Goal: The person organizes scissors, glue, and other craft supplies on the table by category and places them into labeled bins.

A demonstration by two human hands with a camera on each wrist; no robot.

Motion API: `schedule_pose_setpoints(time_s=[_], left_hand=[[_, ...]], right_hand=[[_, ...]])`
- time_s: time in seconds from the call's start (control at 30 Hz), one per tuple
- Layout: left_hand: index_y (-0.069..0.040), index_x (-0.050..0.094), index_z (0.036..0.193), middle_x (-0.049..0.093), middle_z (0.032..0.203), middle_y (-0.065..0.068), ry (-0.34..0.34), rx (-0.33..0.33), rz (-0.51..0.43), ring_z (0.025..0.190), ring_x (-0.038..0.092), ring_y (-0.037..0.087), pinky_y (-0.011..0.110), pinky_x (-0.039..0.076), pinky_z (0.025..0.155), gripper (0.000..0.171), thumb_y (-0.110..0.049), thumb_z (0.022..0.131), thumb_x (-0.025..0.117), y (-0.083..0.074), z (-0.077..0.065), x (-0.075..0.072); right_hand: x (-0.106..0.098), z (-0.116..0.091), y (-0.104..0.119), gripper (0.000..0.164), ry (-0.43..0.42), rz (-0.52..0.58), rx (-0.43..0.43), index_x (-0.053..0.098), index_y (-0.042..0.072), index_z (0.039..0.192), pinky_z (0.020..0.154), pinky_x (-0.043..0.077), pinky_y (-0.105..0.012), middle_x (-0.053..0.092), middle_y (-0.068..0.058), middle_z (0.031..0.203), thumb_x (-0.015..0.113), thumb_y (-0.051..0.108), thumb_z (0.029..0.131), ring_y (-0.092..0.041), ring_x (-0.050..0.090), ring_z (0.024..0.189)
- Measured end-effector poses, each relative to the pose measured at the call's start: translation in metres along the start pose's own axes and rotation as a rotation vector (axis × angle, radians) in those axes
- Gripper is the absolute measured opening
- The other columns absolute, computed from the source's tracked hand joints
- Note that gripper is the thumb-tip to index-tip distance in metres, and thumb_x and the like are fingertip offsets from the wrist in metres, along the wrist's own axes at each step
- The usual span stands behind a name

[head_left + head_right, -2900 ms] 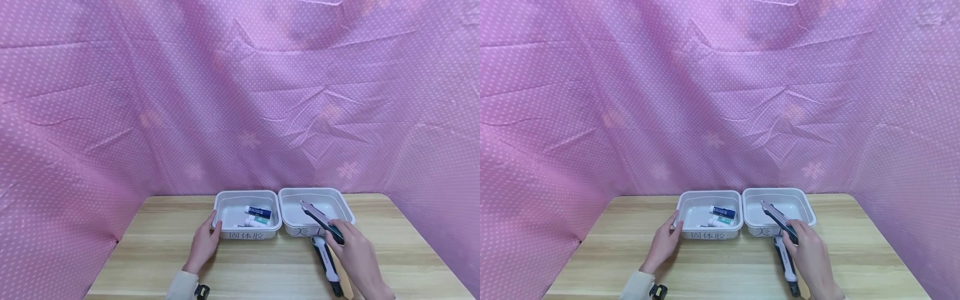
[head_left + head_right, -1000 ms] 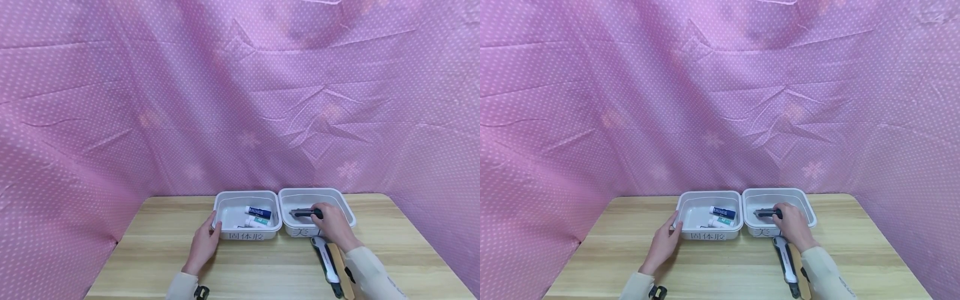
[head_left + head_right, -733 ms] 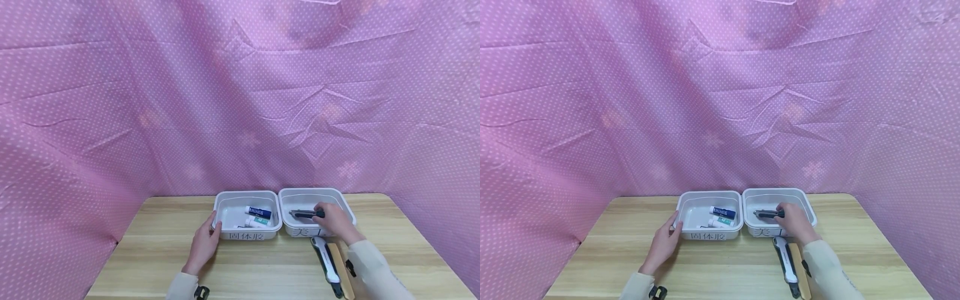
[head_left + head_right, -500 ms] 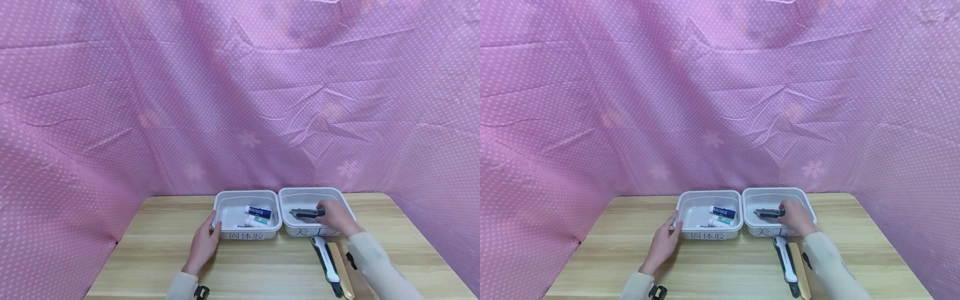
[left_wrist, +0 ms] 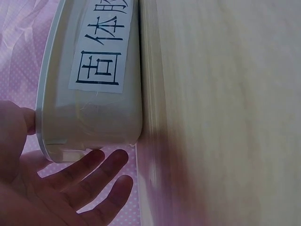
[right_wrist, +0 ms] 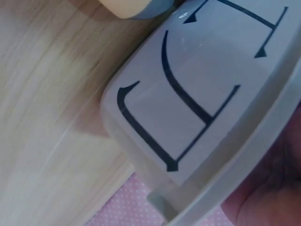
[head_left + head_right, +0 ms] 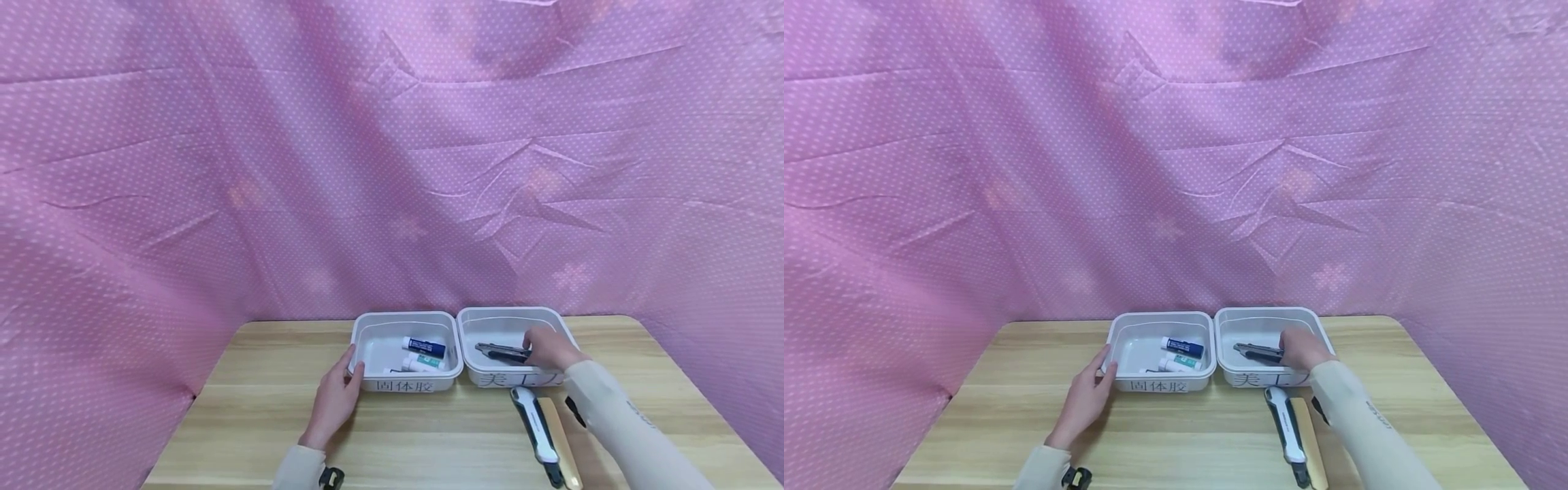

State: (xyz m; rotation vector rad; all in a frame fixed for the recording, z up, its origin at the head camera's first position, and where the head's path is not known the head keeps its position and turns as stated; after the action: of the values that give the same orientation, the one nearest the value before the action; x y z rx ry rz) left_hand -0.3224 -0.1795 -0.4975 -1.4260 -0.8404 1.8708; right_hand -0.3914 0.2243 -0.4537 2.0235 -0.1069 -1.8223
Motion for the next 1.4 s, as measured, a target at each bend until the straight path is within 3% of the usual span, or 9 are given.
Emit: schedule_pose_setpoints(time_s=[0.17, 0.27, 0.4, 0.6, 0.8, 1.0, 1.07, 1.23, 1.4], left_hand=[[-0.012, 0.042, 0.156, 0.057, 0.146, 0.018, -0.009, -0.006, 0.012, 0.115, 0.064, 0.028, 0.049, 0.055, 0.101, 0.056, -0.034, 0.107, 0.054, 0.001, 0.001, 0.001], [-0.012, 0.043, 0.156, 0.069, 0.121, 0.017, -0.011, -0.003, 0.021, 0.098, 0.065, 0.023, 0.043, 0.058, 0.089, 0.055, -0.034, 0.107, 0.054, 0.001, 0.001, 0.002], [-0.012, 0.044, 0.156, 0.067, 0.097, 0.009, -0.007, -0.003, 0.028, 0.082, 0.059, 0.016, 0.035, 0.054, 0.077, 0.055, -0.035, 0.107, 0.054, 0.001, 0.0, 0.002], [-0.011, 0.045, 0.155, 0.07, 0.118, 0.014, -0.024, 0.006, 0.034, 0.093, 0.063, 0.017, 0.04, 0.056, 0.086, 0.054, -0.035, 0.107, 0.054, 0.001, 0.0, 0.002], [-0.01, 0.045, 0.155, 0.066, 0.131, 0.018, -0.022, 0.018, 0.022, 0.1, 0.064, 0.021, 0.046, 0.057, 0.091, 0.055, -0.035, 0.107, 0.054, 0.0, 0.0, 0.004], [-0.01, 0.045, 0.155, 0.07, 0.113, 0.014, -0.022, 0.021, 0.032, 0.09, 0.062, 0.017, 0.04, 0.057, 0.081, 0.055, -0.036, 0.107, 0.053, -0.001, 0.001, 0.005], [-0.011, 0.045, 0.155, 0.07, 0.114, 0.014, -0.021, 0.016, 0.038, 0.091, 0.063, 0.017, 0.04, 0.057, 0.083, 0.055, -0.035, 0.107, 0.053, 0.0, 0.001, 0.005], [-0.011, 0.043, 0.156, 0.061, 0.14, 0.019, -0.017, 0.013, 0.036, 0.111, 0.065, 0.027, 0.051, 0.054, 0.101, 0.055, -0.035, 0.107, 0.053, 0.0, 0.0, 0.005], [-0.01, 0.042, 0.156, 0.054, 0.149, 0.021, -0.019, 0.008, 0.026, 0.126, 0.06, 0.036, 0.055, 0.047, 0.109, 0.056, -0.035, 0.107, 0.052, 0.001, 0.0, 0.003]], right_hand=[[0.002, 0.001, -0.005, 0.028, 0.034, 0.007, 0.018, 0.068, -0.006, 0.106, 0.09, 0.055, -0.053, 0.069, -0.02, 0.104, 0.077, -0.002, 0.08, -0.034, 0.065, 0.097], [0.004, 0.001, -0.008, 0.03, 0.053, 0.011, 0.026, 0.067, -0.006, 0.112, 0.092, 0.054, -0.055, 0.068, -0.023, 0.109, 0.072, -0.005, 0.082, -0.038, 0.064, 0.102], [0.004, 0.0, -0.01, 0.034, 0.057, 0.028, 0.026, 0.066, -0.008, 0.116, 0.093, 0.054, -0.057, 0.067, -0.026, 0.113, 0.069, -0.009, 0.082, -0.043, 0.064, 0.107], [-0.001, 0.0, -0.008, 0.036, 0.031, 0.027, 0.016, 0.066, -0.008, 0.116, 0.092, 0.055, -0.056, 0.068, -0.027, 0.113, 0.071, -0.007, 0.081, -0.044, 0.064, 0.107], [-0.004, -0.002, -0.005, 0.029, 0.016, 0.034, 0.014, 0.066, -0.007, 0.117, 0.089, 0.057, -0.053, 0.069, -0.025, 0.111, 0.07, 0.0, 0.089, -0.04, 0.066, 0.104], [-0.007, -0.005, 0.001, 0.028, -0.043, 0.04, 0.002, 0.069, -0.004, 0.116, 0.086, 0.057, -0.052, 0.071, -0.018, 0.107, 0.07, 0.014, 0.094, -0.033, 0.067, 0.098], [-0.008, -0.006, 0.002, 0.029, -0.066, 0.043, -0.002, 0.069, -0.003, 0.116, 0.086, 0.057, -0.053, 0.07, -0.02, 0.108, 0.07, 0.015, 0.094, -0.036, 0.067, 0.099], [-0.013, -0.011, 0.007, 0.033, -0.138, 0.036, -0.011, 0.068, -0.003, 0.12, 0.089, 0.056, -0.057, 0.068, -0.026, 0.118, 0.068, 0.019, 0.095, -0.043, 0.065, 0.109], [-0.023, -0.02, 0.017, 0.038, -0.224, 0.044, -0.034, 0.067, -0.003, 0.124, 0.091, 0.054, -0.061, 0.067, -0.026, 0.123, 0.068, 0.023, 0.097, -0.046, 0.062, 0.115]])
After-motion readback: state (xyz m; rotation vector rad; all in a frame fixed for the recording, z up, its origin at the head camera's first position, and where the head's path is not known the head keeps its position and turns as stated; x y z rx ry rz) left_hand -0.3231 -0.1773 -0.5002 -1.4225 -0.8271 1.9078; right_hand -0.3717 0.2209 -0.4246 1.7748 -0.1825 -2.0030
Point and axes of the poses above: each hand's wrist, its own z-axis towards the middle knuckle, its own x-axis out of the palm, y = z × x, the point moved 8 cm from there along z, towards the middle knuckle
